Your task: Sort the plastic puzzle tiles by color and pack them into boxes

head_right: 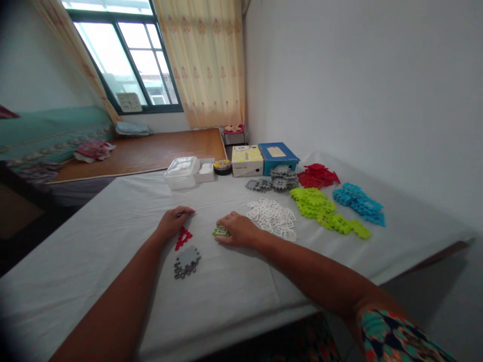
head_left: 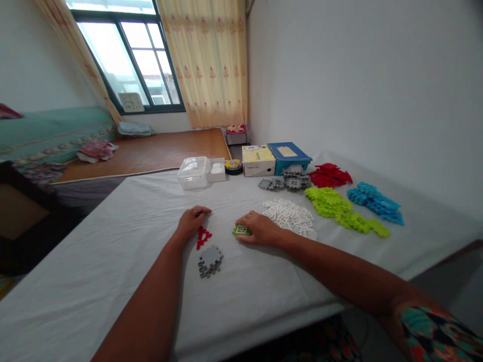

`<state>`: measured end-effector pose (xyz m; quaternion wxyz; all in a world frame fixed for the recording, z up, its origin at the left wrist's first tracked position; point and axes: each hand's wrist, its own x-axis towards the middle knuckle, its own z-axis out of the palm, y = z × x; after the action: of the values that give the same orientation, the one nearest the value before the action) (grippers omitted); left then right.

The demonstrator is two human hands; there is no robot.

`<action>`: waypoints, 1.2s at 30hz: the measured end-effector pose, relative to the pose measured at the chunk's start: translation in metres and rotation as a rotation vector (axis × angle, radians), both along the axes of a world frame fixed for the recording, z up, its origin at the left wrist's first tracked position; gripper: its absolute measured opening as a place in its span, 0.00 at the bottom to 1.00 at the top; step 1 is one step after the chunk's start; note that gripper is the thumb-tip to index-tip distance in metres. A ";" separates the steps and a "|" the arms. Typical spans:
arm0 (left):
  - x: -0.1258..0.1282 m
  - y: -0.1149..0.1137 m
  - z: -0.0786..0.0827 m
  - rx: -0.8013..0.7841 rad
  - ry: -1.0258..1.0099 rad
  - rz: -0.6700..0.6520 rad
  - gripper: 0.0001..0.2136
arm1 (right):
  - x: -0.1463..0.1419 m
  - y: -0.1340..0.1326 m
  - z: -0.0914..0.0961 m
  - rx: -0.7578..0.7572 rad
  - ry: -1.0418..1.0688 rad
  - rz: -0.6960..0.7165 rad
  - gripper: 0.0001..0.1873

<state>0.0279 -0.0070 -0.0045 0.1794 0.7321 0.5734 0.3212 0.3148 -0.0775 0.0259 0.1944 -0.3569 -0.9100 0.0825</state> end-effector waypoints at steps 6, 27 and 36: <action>-0.002 -0.001 0.002 -0.004 -0.013 -0.018 0.15 | 0.064 0.015 0.018 -0.002 0.194 -0.114 0.21; -0.003 0.004 -0.003 -0.002 -0.033 -0.008 0.14 | 0.163 0.091 0.044 0.339 0.110 -0.580 0.21; 0.001 0.000 -0.004 -0.003 -0.059 -0.006 0.14 | -0.048 -0.029 0.005 -0.049 0.008 0.354 0.29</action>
<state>0.0290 -0.0067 -0.0085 0.1981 0.7239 0.5661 0.3411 0.2669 -0.1064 0.0310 0.1716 -0.1952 -0.9556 0.1390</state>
